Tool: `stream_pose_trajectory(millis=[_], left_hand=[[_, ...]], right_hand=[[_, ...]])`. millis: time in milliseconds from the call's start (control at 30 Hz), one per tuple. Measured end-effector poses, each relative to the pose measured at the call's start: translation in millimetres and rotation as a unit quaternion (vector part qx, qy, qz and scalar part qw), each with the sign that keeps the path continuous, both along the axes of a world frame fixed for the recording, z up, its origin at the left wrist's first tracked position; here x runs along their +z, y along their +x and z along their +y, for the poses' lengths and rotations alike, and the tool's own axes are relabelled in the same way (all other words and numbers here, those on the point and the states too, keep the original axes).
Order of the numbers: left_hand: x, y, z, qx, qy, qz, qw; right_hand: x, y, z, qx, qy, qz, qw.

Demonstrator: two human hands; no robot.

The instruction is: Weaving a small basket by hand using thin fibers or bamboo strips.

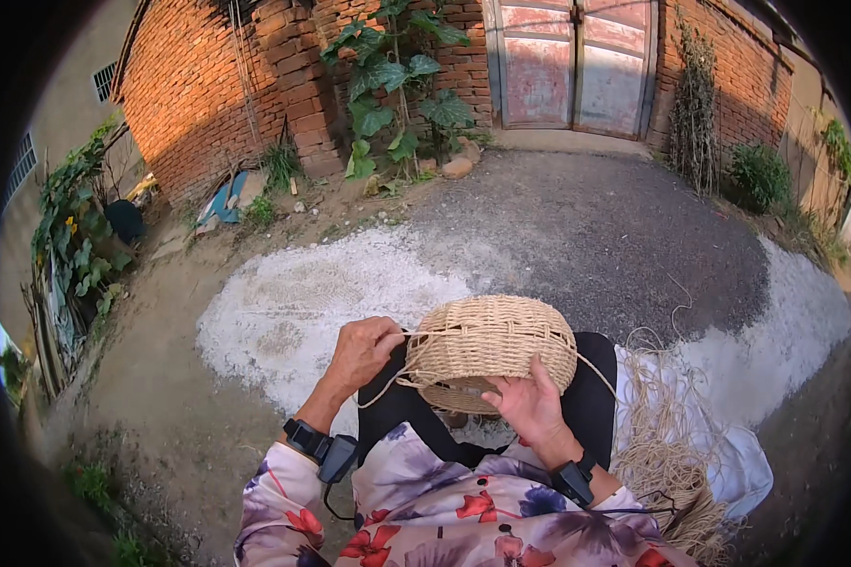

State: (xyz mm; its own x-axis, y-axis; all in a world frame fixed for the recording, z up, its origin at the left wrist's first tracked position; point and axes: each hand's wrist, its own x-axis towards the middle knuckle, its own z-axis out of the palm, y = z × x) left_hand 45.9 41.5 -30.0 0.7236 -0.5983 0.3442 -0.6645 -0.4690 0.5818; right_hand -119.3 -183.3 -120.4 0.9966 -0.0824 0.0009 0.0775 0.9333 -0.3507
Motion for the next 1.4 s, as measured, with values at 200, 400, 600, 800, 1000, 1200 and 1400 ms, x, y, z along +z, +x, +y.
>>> stream_pose_trajectory(millis=[200,400,600,800,1000,1200,1400], left_hand=[[-60.8,83.4,305.9,0.393,0.058,-0.061,0.916],[-54.5,75.3,217.8,0.277,0.133,-0.137,0.942],[18.4,-15.8,-14.6,-0.067,-0.036,0.018,0.997],[7.4,-16.9,-33.1,-0.082,0.035,-0.071,0.994],[14.1,-18.5,-27.1,-0.069,0.126,-0.086,0.986],[9.6,-10.3,-15.8,-0.034,0.069,0.060,0.995],[9.6,-13.6,-24.9,-0.052,0.038,0.065,0.996]], right_hand=[[-0.8,4.5,2.7,0.010,0.008,-0.004,1.000],[-2.0,5.6,0.6,0.009,0.004,-0.003,1.000],[-1.6,3.3,2.4,0.014,0.007,-0.001,1.000],[-4.5,0.4,1.4,0.010,-0.003,-0.005,1.000],[-3.0,-4.3,-6.3,0.102,-0.088,0.011,0.991],[50.4,-62.8,-44.9,-0.334,-0.724,0.080,0.599],[-20.7,-102.1,-152.1,-0.260,-0.903,0.150,0.306]])
